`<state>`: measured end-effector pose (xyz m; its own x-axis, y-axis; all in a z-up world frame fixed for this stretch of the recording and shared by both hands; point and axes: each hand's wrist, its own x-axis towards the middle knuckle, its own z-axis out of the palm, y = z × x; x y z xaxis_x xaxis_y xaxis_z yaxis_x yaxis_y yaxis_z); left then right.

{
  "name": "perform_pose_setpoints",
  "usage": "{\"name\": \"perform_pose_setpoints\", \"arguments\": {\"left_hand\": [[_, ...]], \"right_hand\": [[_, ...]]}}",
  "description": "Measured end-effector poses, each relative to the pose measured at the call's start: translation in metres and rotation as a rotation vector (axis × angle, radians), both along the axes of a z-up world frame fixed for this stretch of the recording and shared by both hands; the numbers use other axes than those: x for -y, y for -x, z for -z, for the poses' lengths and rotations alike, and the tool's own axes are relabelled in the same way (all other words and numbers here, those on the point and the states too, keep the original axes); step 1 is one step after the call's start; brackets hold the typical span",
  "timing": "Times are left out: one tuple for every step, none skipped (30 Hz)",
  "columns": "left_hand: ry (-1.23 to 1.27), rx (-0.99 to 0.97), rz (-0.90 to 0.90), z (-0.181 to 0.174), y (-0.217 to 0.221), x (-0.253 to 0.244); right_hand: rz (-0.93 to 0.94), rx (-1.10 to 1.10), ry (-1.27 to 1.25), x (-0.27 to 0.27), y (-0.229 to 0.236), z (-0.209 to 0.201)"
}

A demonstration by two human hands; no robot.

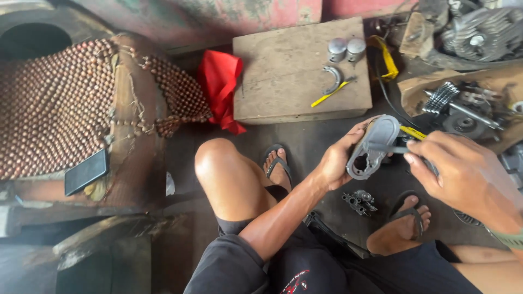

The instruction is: The person cleans a metal brake shoe with a yellow brush, then handles a gear assembly and a clutch plate. Finally, they use a metal file to scrape and clean the surface of a metal casing.

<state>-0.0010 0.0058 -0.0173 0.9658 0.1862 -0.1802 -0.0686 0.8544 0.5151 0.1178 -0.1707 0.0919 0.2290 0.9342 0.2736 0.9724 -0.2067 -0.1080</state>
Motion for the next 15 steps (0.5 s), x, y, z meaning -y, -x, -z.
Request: {"name": "perform_pose_setpoints", "arguments": {"left_hand": [[-0.070, -0.063, -0.025, -0.003, 0.000, -0.001], [-0.075, -0.064, -0.041, 0.008, -0.002, 0.001], [-0.048, -0.080, -0.040, 0.019, -0.004, 0.003], [-0.022, -0.095, -0.037, 0.030, -0.007, 0.006], [-0.026, -0.094, -0.051, 0.023, -0.006, 0.005], [-0.038, -0.057, -0.011, 0.016, -0.005, 0.007], [-0.050, -0.020, 0.029, 0.010, -0.005, 0.009], [-0.052, -0.018, 0.024, 0.013, -0.006, 0.011], [-0.026, 0.020, 0.029, 0.017, -0.008, 0.012], [0.002, 0.050, 0.032, 0.021, -0.007, 0.014], [0.001, 0.047, 0.025, 0.023, -0.009, 0.015], [-0.028, 0.003, 0.037, 0.025, -0.012, 0.016], [-0.056, -0.041, 0.049, 0.027, -0.015, 0.016], [-0.061, -0.041, 0.048, 0.028, -0.016, 0.017], [-0.101, -0.079, 0.046, 0.028, -0.018, 0.019]], "right_hand": [[-0.041, -0.055, 0.008, -0.002, 0.003, -0.002], [-0.057, -0.056, 0.004, -0.001, 0.002, 0.002], [-0.043, -0.018, 0.010, 0.000, 0.001, 0.006], [-0.027, 0.021, 0.015, 0.002, 0.000, 0.010], [-0.040, 0.022, 0.010, 0.003, -0.007, 0.013], [-0.021, 0.008, -0.049, 0.006, -0.013, 0.017], [-0.001, -0.006, -0.108, 0.010, -0.020, 0.020], [-0.006, -0.004, -0.110, 0.013, -0.020, 0.023], [0.021, -0.101, -0.133, 0.016, -0.021, 0.025], [0.047, -0.206, -0.154, 0.019, -0.019, 0.029], [0.039, -0.210, -0.154, 0.021, -0.017, 0.032], [0.036, -0.253, -0.132, 0.023, -0.016, 0.035], [0.033, -0.296, -0.110, 0.026, -0.014, 0.037], [0.031, -0.296, -0.114, 0.031, -0.019, 0.045], [0.069, -0.298, -0.101, 0.036, -0.024, 0.053]]}}
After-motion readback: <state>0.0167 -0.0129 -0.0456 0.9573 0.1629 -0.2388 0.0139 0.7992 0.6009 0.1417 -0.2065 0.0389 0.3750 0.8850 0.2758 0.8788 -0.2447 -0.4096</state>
